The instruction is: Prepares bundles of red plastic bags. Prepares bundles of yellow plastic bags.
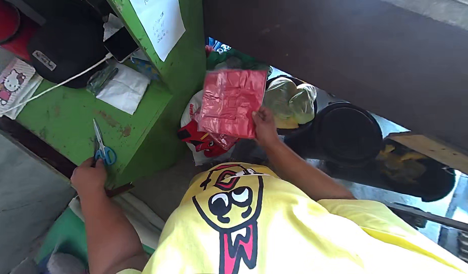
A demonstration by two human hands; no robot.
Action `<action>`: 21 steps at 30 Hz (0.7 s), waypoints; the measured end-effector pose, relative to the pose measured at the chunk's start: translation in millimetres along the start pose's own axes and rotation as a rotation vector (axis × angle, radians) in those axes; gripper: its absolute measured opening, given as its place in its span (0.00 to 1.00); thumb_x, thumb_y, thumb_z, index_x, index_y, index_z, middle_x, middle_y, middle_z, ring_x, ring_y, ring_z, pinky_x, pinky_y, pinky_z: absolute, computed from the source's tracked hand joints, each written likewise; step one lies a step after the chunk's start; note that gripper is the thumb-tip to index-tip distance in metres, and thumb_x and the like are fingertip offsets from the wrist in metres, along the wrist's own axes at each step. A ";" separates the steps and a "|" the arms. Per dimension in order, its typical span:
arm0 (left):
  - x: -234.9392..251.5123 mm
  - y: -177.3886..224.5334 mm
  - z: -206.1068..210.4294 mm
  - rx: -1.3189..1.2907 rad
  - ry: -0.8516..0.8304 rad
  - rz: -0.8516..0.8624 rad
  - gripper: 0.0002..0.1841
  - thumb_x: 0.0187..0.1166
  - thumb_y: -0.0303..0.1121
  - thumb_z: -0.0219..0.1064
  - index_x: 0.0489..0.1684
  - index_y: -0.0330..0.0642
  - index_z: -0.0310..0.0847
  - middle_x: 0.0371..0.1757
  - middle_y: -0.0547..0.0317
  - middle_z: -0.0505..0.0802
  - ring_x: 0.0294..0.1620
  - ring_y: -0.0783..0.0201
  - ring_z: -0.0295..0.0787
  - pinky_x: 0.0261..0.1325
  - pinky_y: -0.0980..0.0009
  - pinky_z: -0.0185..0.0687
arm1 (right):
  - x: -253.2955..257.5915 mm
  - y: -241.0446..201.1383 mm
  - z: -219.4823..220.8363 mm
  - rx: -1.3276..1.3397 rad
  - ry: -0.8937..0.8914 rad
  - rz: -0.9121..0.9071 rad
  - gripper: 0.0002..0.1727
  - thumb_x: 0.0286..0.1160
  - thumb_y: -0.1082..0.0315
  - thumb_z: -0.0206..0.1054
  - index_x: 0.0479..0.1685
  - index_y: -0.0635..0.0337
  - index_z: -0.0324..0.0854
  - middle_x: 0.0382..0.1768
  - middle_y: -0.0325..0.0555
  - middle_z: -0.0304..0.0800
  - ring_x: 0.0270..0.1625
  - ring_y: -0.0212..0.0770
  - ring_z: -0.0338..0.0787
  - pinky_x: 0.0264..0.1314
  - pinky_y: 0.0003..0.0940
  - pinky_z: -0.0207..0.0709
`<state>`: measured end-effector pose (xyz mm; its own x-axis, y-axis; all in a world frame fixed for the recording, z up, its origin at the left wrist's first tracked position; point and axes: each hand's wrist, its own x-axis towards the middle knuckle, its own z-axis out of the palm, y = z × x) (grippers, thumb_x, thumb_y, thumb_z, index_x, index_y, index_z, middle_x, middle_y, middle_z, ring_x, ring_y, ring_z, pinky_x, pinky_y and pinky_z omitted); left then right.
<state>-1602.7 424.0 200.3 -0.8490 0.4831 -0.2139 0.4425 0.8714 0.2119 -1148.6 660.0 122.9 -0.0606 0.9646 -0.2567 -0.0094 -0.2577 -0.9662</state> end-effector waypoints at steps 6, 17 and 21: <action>-2.6 1.8 -0.6 -0.008 0.048 -0.014 0.23 0.83 0.43 0.69 0.68 0.36 0.85 0.77 0.20 0.74 0.81 0.26 0.65 0.79 0.32 0.62 | -8.8 47.0 9.2 -0.817 0.048 0.259 0.67 0.55 0.48 0.87 0.95 0.61 0.43 0.87 0.77 0.50 0.87 0.75 0.59 0.83 0.66 0.64; -17.2 36.4 10.9 0.096 0.002 -0.010 0.24 0.87 0.43 0.63 0.69 0.30 0.81 0.62 0.23 0.88 0.69 0.24 0.81 0.70 0.24 0.66 | 72.9 43.7 48.0 -1.220 -0.353 -0.299 0.65 0.48 0.25 0.78 0.93 0.46 0.60 0.94 0.54 0.49 0.94 0.63 0.48 0.86 0.69 0.51; -6.5 53.2 0.3 0.182 -0.043 -0.052 0.23 0.77 0.32 0.72 0.70 0.31 0.80 0.62 0.20 0.86 0.68 0.19 0.79 0.67 0.19 0.66 | 82.9 34.2 58.2 -1.043 -0.405 -0.285 0.37 0.61 0.46 0.82 0.75 0.43 0.83 0.84 0.54 0.68 0.88 0.64 0.60 0.81 0.70 0.59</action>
<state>-1573.5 467.2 212.7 -0.8605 0.4372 -0.2615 0.4468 0.8943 0.0249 -1212.0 727.9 70.0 -0.5065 0.8429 -0.1814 0.7435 0.3204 -0.5870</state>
